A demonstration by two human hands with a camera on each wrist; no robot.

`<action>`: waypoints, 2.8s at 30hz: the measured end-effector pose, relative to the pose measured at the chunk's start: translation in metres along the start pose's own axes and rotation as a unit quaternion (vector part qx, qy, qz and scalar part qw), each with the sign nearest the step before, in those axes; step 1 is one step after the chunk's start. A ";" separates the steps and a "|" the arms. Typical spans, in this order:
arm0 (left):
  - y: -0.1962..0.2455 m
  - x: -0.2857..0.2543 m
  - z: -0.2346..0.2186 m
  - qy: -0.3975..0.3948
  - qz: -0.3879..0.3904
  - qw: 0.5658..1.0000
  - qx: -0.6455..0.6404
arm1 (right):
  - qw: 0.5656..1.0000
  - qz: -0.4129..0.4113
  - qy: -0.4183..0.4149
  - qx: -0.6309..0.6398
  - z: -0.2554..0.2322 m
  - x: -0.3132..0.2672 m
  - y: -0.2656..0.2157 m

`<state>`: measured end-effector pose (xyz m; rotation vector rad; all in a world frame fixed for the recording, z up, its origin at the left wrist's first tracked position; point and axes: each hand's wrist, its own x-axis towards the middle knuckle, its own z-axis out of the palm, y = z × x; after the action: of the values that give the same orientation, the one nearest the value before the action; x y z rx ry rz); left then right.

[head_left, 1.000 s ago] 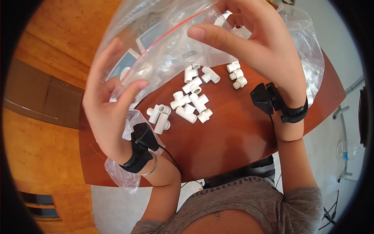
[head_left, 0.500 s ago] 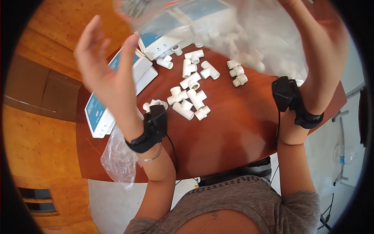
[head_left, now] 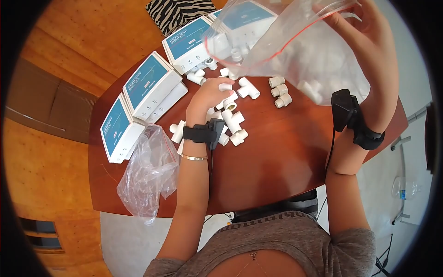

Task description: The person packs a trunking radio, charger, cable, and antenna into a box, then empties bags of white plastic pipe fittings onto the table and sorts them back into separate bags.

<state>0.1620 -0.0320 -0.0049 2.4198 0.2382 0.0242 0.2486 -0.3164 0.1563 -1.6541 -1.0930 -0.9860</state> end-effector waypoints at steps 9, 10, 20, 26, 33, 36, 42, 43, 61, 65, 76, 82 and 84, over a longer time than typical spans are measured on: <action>0.032 -0.032 -0.071 0.362 0.070 0.916 -0.155 | 0.982 0.103 -0.141 -0.075 -0.001 0.006 -0.029; 0.044 -0.033 -0.075 0.474 0.174 0.845 -0.178 | 0.985 0.040 -0.150 -0.081 0.002 0.007 -0.015; 0.126 -0.068 -0.051 0.128 0.299 0.888 -0.324 | 0.969 0.086 -0.227 0.045 0.007 0.014 -0.039; 0.121 -0.044 -0.030 0.179 0.291 0.936 -0.080 | 0.937 0.110 -0.272 0.189 -0.008 0.020 -0.034; 0.123 -0.023 -0.057 0.213 0.330 0.883 -0.257 | 0.978 0.175 -0.108 0.021 -0.003 0.009 -0.027; 0.075 0.010 -0.053 0.359 0.192 0.866 -0.289 | 0.986 0.154 -0.008 -0.067 0.001 0.005 -0.023; 0.019 0.045 0.007 0.056 0.049 0.995 -0.061 | 0.990 0.123 -0.015 -0.069 -0.001 0.009 -0.026; 0.016 0.049 0.011 0.023 0.032 0.998 0.040 | 0.989 0.132 -0.020 -0.057 0.001 0.009 -0.024; 0.121 -0.043 -0.066 -0.072 0.253 0.860 -0.437 | 0.993 0.073 -0.089 -0.036 0.009 0.007 -0.018; 0.154 -0.030 -0.025 0.157 0.159 0.939 -0.261 | 0.996 -0.017 -0.080 -0.035 0.014 0.003 -0.014; 0.106 -0.009 -0.052 0.262 0.129 0.902 -0.320 | 0.980 0.134 -0.002 0.149 -0.005 0.008 -0.006; -0.022 0.027 -0.036 0.195 -0.029 0.980 -0.031 | 0.957 0.153 0.026 0.246 -0.008 0.008 0.005; -0.031 0.029 -0.032 0.086 -0.050 0.994 0.035 | 0.962 0.137 0.030 0.234 -0.006 0.008 0.011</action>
<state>0.1827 0.0171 -0.0022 2.4740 0.4445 0.1821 0.2599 -0.3229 0.1624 -1.3310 -0.9367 -0.5417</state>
